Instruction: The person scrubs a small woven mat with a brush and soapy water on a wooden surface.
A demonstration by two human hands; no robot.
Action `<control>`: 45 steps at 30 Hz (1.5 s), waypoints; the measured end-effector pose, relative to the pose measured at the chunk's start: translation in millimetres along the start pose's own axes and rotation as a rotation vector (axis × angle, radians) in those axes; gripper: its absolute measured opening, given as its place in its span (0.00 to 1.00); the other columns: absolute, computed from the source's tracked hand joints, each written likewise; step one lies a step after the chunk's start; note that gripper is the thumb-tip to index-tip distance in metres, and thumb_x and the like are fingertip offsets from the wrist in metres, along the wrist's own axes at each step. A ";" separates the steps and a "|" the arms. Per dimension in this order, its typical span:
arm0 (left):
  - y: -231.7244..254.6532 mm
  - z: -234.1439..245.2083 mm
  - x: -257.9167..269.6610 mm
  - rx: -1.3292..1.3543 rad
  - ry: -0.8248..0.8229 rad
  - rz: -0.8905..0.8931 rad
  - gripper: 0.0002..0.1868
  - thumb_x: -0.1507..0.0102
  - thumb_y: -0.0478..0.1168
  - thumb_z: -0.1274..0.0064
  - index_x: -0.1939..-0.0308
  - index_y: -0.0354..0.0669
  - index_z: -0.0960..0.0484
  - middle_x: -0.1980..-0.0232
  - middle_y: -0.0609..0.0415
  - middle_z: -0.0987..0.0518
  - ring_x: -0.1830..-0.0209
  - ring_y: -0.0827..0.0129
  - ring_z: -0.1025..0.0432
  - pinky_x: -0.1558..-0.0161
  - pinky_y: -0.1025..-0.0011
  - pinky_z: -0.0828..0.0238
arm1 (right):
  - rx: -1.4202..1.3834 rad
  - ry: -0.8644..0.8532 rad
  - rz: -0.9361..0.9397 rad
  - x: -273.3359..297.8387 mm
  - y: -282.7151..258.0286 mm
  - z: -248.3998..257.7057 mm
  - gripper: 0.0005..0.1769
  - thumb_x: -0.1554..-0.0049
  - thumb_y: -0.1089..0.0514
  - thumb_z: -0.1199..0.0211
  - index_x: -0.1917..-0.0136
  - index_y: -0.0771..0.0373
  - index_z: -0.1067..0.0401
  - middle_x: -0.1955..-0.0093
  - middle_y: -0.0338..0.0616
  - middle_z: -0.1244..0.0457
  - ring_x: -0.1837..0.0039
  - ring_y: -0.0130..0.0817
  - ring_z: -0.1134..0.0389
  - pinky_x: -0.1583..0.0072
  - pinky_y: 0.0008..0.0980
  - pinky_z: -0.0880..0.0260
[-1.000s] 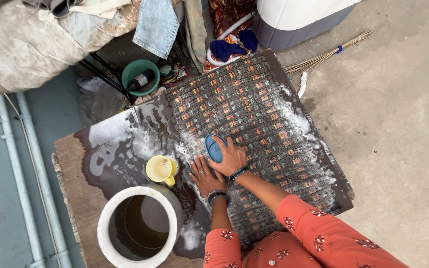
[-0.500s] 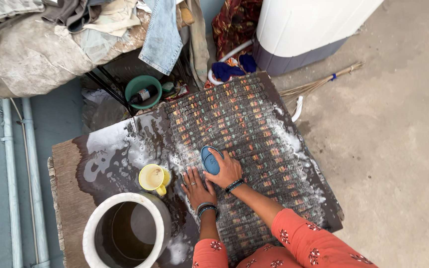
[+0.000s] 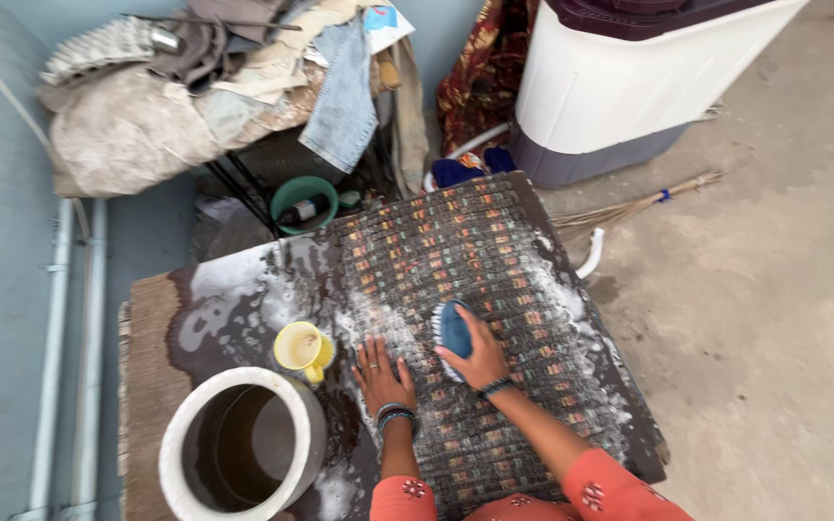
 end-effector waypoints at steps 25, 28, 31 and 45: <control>282.1 0.6 54.4 0.032 -0.314 -0.407 0.56 0.51 0.61 0.30 0.25 0.66 0.46 0.20 0.40 0.50 0.29 0.35 0.45 0.33 0.39 0.49 | 0.391 0.246 -0.065 68.9 105.2 143.1 0.36 0.41 0.54 0.46 0.20 0.50 0.44 0.29 0.44 0.40 0.33 0.48 0.40 0.35 0.50 0.42; 283.8 0.9 40.7 0.070 -0.146 -0.488 0.53 0.53 0.52 0.28 0.26 0.68 0.40 0.26 0.39 0.38 0.32 0.42 0.37 0.38 0.46 0.37 | 0.519 0.251 -0.052 64.9 96.9 142.2 0.35 0.49 0.55 0.41 0.27 0.52 0.38 0.26 0.42 0.44 0.31 0.47 0.44 0.35 0.52 0.45; 282.4 -10.8 28.0 0.069 -0.193 -0.631 0.52 0.55 0.46 0.27 0.29 0.67 0.37 0.32 0.40 0.33 0.36 0.43 0.34 0.41 0.49 0.34 | 0.550 0.236 -0.120 59.4 97.9 131.6 0.36 0.50 0.55 0.41 0.28 0.56 0.39 0.26 0.42 0.46 0.29 0.48 0.47 0.33 0.52 0.47; 299.2 -23.1 31.1 0.078 -0.459 -1.169 0.45 0.53 0.55 0.30 0.32 0.72 0.32 0.33 0.29 0.32 0.39 0.38 0.31 0.40 0.48 0.32 | 0.471 0.219 -0.208 57.4 117.9 136.0 0.36 0.48 0.57 0.43 0.27 0.57 0.42 0.26 0.44 0.47 0.26 0.49 0.49 0.30 0.53 0.51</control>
Point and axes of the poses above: each hand's wrist, its own x-axis away from the middle knuckle, its own z-axis out of the back of the hand, y = z × x, the point moved 9 cm from there along -x, towards the middle knuckle
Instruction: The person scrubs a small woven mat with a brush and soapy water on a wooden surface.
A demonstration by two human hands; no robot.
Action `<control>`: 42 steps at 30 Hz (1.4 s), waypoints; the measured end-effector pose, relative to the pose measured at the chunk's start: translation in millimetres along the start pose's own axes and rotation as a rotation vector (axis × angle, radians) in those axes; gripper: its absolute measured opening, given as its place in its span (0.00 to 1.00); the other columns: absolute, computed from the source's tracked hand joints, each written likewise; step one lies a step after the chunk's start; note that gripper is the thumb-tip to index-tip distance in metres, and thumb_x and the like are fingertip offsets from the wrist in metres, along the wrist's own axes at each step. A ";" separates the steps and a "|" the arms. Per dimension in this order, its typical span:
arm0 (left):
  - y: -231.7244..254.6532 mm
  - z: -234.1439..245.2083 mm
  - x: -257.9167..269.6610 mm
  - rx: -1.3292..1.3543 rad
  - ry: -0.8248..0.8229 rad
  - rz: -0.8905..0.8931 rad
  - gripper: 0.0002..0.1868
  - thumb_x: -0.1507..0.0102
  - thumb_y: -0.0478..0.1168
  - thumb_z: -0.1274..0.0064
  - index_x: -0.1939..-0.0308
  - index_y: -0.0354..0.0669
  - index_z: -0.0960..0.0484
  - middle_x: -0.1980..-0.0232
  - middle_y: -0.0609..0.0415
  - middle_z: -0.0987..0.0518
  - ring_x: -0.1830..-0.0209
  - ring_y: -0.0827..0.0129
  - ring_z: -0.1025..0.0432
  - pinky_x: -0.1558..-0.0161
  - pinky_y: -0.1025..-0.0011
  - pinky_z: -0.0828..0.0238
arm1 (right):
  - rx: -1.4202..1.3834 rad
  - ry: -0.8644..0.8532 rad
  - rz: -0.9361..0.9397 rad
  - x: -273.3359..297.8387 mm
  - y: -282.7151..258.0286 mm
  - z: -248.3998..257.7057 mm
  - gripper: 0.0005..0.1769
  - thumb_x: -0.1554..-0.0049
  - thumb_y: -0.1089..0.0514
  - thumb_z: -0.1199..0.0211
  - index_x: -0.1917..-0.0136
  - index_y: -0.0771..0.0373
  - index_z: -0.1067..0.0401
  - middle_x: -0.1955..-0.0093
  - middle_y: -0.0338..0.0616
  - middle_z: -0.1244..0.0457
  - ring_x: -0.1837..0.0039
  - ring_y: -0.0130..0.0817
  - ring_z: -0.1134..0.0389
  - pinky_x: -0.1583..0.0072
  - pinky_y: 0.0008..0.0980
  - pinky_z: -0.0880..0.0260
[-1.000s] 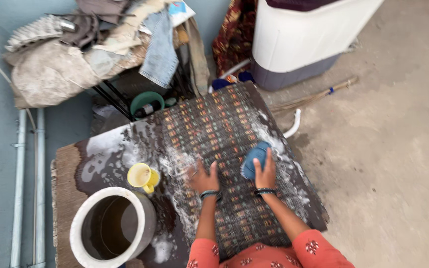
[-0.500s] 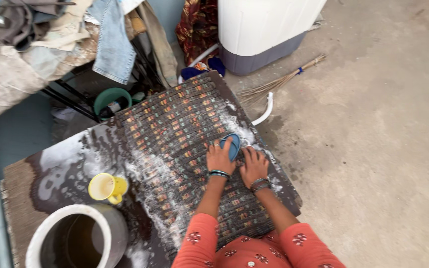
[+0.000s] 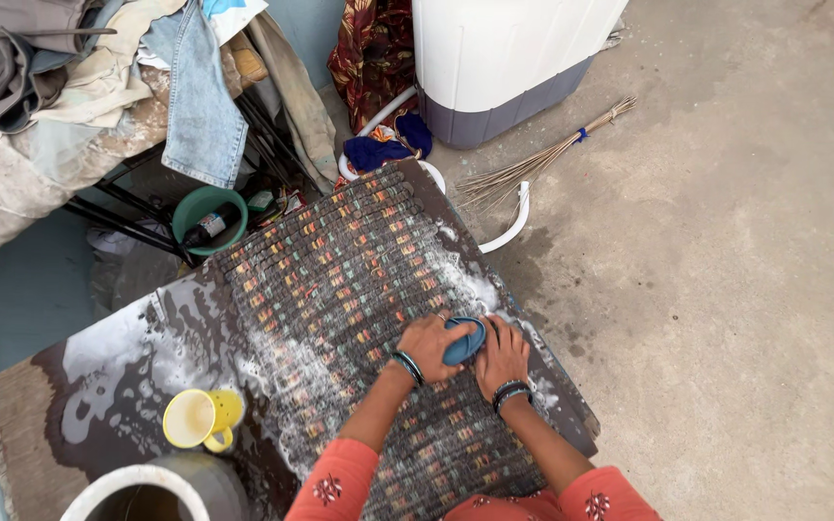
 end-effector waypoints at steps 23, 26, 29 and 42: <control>-16.5 37.0 -1.6 -0.110 0.136 0.377 0.50 0.53 0.45 0.31 0.29 0.70 0.38 0.34 0.38 0.33 0.37 0.43 0.35 0.40 0.49 0.35 | 0.240 -0.124 0.126 -6.2 -12.4 -17.4 0.37 0.47 0.60 0.45 0.24 0.47 0.42 0.20 0.36 0.56 0.25 0.46 0.52 0.32 0.54 0.52; 18.6 23.2 26.0 -0.128 0.046 0.292 0.50 0.54 0.44 0.31 0.29 0.70 0.37 0.38 0.35 0.32 0.40 0.40 0.35 0.40 0.48 0.35 | 0.209 -0.003 0.118 -11.5 -11.5 -15.6 0.27 0.50 0.59 0.40 0.35 0.54 0.31 0.22 0.34 0.47 0.24 0.40 0.47 0.28 0.52 0.52; 13.7 25.1 35.8 0.001 0.077 0.271 0.49 0.53 0.43 0.32 0.28 0.70 0.36 0.36 0.34 0.32 0.42 0.41 0.32 0.41 0.49 0.33 | 0.065 0.157 0.076 -27.9 -16.0 -14.5 0.19 0.52 0.59 0.37 0.46 0.60 0.27 0.35 0.41 0.40 0.30 0.45 0.43 0.29 0.53 0.51; -197.6 102.1 -105.1 -0.358 0.054 0.409 0.36 0.41 0.55 0.37 0.30 0.80 0.35 0.38 0.39 0.26 0.40 0.44 0.28 0.43 0.49 0.26 | 0.082 -0.072 -0.032 -64.3 -18.6 -27.9 0.22 0.57 0.68 0.34 0.49 0.56 0.33 0.40 0.45 0.43 0.32 0.45 0.45 0.33 0.49 0.48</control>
Point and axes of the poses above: each hand's wrist, its own x-axis away from the middle knuckle, its own z-axis out of the back of the hand, y = z × x, the point moved 9 cm from there along -x, towards the middle knuckle
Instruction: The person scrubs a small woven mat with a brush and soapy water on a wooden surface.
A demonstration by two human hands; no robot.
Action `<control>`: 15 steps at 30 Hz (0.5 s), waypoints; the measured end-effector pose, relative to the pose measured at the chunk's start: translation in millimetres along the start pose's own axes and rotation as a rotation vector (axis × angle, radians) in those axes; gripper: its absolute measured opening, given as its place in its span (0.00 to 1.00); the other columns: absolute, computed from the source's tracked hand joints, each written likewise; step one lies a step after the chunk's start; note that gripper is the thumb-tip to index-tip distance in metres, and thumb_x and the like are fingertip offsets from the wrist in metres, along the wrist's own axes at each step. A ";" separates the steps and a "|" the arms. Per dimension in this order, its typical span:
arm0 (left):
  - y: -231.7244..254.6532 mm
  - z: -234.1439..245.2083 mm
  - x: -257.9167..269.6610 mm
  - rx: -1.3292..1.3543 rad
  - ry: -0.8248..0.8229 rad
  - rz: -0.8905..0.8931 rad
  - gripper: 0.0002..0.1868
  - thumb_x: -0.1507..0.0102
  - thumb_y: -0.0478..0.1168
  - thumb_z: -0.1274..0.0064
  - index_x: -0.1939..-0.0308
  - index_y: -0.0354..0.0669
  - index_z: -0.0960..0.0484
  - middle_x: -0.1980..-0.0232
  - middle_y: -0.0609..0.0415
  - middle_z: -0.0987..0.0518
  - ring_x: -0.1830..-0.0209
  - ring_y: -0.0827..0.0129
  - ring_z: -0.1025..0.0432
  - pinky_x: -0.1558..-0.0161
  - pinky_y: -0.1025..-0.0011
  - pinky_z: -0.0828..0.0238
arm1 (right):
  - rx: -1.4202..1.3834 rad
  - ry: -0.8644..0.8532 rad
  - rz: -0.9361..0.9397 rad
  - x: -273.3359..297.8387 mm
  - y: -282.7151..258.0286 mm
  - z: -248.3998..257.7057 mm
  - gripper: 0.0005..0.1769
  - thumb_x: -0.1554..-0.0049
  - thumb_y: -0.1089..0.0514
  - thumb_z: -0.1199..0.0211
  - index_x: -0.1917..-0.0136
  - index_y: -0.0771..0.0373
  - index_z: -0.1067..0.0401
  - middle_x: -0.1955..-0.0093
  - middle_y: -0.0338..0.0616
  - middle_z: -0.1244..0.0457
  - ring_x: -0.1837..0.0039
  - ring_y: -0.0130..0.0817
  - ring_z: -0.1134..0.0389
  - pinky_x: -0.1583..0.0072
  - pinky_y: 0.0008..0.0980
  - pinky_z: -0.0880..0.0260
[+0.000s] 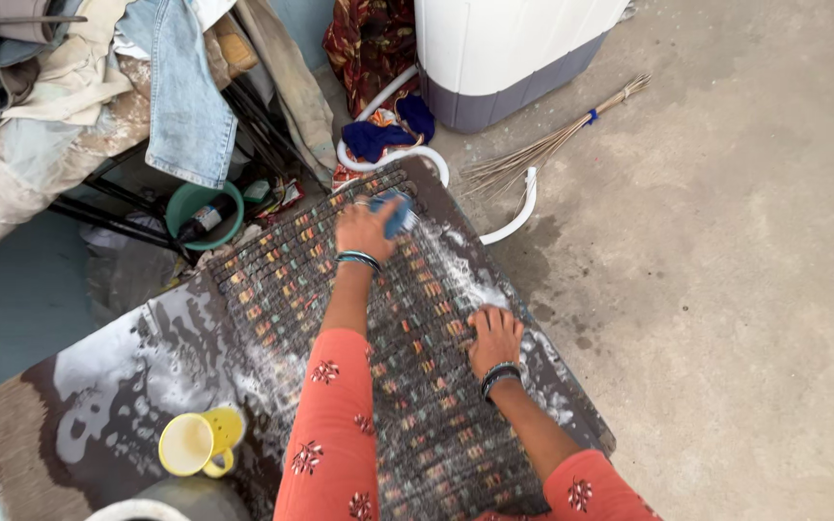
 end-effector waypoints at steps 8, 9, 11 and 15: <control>30.3 -0.5 59.7 0.137 0.110 0.123 0.46 0.51 0.48 0.31 0.31 0.75 0.37 0.32 0.35 0.33 0.36 0.41 0.34 0.43 0.49 0.30 | 0.009 0.081 0.031 3.3 -0.3 2.3 0.22 0.57 0.71 0.37 0.51 0.55 0.33 0.41 0.42 0.42 0.33 0.44 0.44 0.34 0.49 0.47; 44.3 -4.5 81.7 0.145 0.071 0.094 0.45 0.52 0.49 0.31 0.34 0.71 0.36 0.30 0.36 0.33 0.34 0.41 0.35 0.40 0.48 0.31 | 0.007 0.078 0.035 2.3 -1.2 2.4 0.22 0.57 0.71 0.37 0.51 0.55 0.33 0.41 0.42 0.42 0.33 0.44 0.44 0.34 0.49 0.47; 82.5 -4.2 135.8 0.159 0.043 -0.046 0.44 0.50 0.49 0.31 0.32 0.71 0.36 0.32 0.34 0.33 0.34 0.34 0.37 0.37 0.46 0.34 | -0.015 0.131 0.037 4.1 -3.0 7.5 0.21 0.56 0.72 0.39 0.51 0.54 0.33 0.41 0.42 0.41 0.33 0.44 0.43 0.35 0.48 0.47; 126.3 -8.7 214.5 0.296 -0.191 -0.208 0.49 0.51 0.49 0.29 0.29 0.76 0.37 0.33 0.33 0.34 0.34 0.35 0.38 0.36 0.43 0.38 | -0.065 0.115 0.027 5.7 -1.1 8.5 0.19 0.56 0.70 0.40 0.52 0.54 0.32 0.42 0.41 0.40 0.34 0.45 0.42 0.35 0.49 0.46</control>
Point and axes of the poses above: each hand's wrist, its own x-axis away from the middle knuckle, its own z-axis out of the back of the hand, y = z × x, the point moved 9 cm from there along -x, towards the middle knuckle
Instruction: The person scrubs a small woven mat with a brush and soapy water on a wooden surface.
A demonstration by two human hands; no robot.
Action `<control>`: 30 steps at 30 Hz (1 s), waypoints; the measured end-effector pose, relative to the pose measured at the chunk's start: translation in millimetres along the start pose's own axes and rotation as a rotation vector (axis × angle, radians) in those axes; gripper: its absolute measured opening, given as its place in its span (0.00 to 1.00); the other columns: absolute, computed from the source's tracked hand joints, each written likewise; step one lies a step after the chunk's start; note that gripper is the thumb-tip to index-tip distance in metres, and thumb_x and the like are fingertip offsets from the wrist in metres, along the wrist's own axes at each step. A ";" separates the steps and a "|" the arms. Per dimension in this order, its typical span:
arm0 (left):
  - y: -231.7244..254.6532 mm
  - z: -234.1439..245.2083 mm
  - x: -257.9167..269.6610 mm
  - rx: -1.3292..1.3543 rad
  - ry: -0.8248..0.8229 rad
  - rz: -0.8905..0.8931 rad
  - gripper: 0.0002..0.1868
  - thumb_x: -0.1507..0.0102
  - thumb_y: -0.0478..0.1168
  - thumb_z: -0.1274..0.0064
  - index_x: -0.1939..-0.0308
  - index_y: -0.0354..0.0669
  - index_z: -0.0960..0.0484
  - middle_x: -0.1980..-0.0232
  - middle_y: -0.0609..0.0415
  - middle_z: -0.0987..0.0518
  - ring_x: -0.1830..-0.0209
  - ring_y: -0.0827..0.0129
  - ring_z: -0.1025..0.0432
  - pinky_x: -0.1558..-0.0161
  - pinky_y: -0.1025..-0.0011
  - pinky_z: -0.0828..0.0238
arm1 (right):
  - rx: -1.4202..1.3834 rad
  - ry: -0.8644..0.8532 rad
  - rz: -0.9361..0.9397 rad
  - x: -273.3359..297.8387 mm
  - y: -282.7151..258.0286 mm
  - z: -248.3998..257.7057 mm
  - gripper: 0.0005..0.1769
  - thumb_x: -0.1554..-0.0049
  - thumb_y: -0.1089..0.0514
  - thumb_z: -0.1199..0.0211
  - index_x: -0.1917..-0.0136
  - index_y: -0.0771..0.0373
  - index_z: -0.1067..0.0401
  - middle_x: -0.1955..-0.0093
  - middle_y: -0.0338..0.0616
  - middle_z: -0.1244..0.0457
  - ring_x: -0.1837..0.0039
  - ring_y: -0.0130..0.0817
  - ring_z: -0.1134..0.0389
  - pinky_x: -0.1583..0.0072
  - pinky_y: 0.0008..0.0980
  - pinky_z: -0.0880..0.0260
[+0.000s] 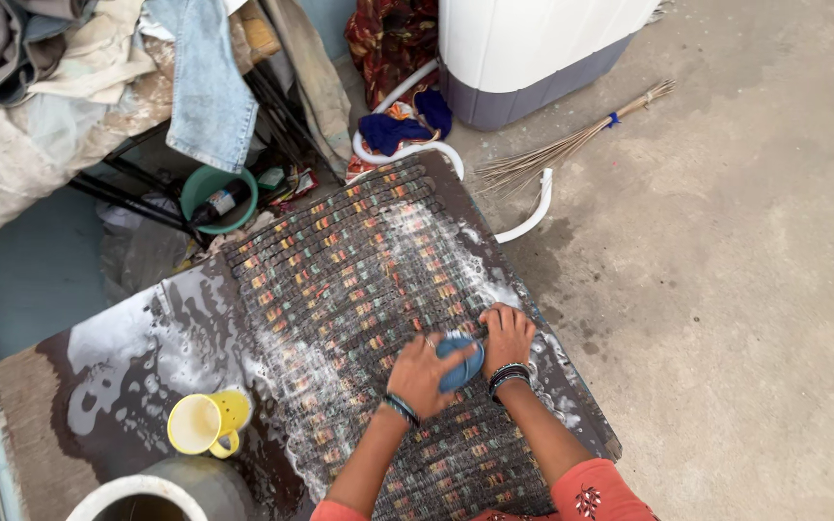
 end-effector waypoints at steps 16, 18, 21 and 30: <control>-184.5 84.1 -123.1 -0.236 0.256 0.370 0.43 0.42 0.50 0.36 0.27 0.82 0.40 0.30 0.36 0.33 0.37 0.41 0.31 0.41 0.48 0.30 | -0.050 -0.003 0.243 1.1 -14.7 -7.2 0.13 0.44 0.61 0.45 0.45 0.61 0.30 0.39 0.45 0.38 0.35 0.45 0.40 0.35 0.48 0.40; -156.7 77.8 -99.7 -0.161 0.414 0.328 0.45 0.48 0.46 0.31 0.31 0.80 0.37 0.28 0.39 0.34 0.33 0.43 0.34 0.39 0.49 0.33 | -0.027 -0.006 0.242 1.3 -15.5 -7.0 0.13 0.44 0.60 0.45 0.45 0.62 0.30 0.39 0.46 0.39 0.35 0.45 0.40 0.35 0.49 0.40; -100.7 36.9 -54.7 -0.160 0.280 0.264 0.45 0.51 0.46 0.29 0.33 0.75 0.35 0.29 0.34 0.36 0.35 0.39 0.37 0.40 0.47 0.36 | -0.076 0.043 0.257 0.6 -19.5 0.6 0.11 0.42 0.60 0.46 0.46 0.59 0.30 0.40 0.44 0.38 0.35 0.44 0.39 0.34 0.47 0.40; -51.2 21.0 15.4 0.087 0.141 0.023 0.37 0.44 0.44 0.32 0.34 0.81 0.29 0.38 0.44 0.27 0.43 0.49 0.30 0.41 0.51 0.31 | -0.076 0.046 0.258 -1.0 -24.2 5.0 0.12 0.44 0.61 0.46 0.47 0.58 0.30 0.40 0.44 0.39 0.35 0.45 0.40 0.34 0.48 0.41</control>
Point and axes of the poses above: each hand's wrist, its own x-axis away from the middle knuckle, its own z-axis out of the back of the hand, y = z × x, the point moved 9 cm from there along -x, towards the middle knuckle
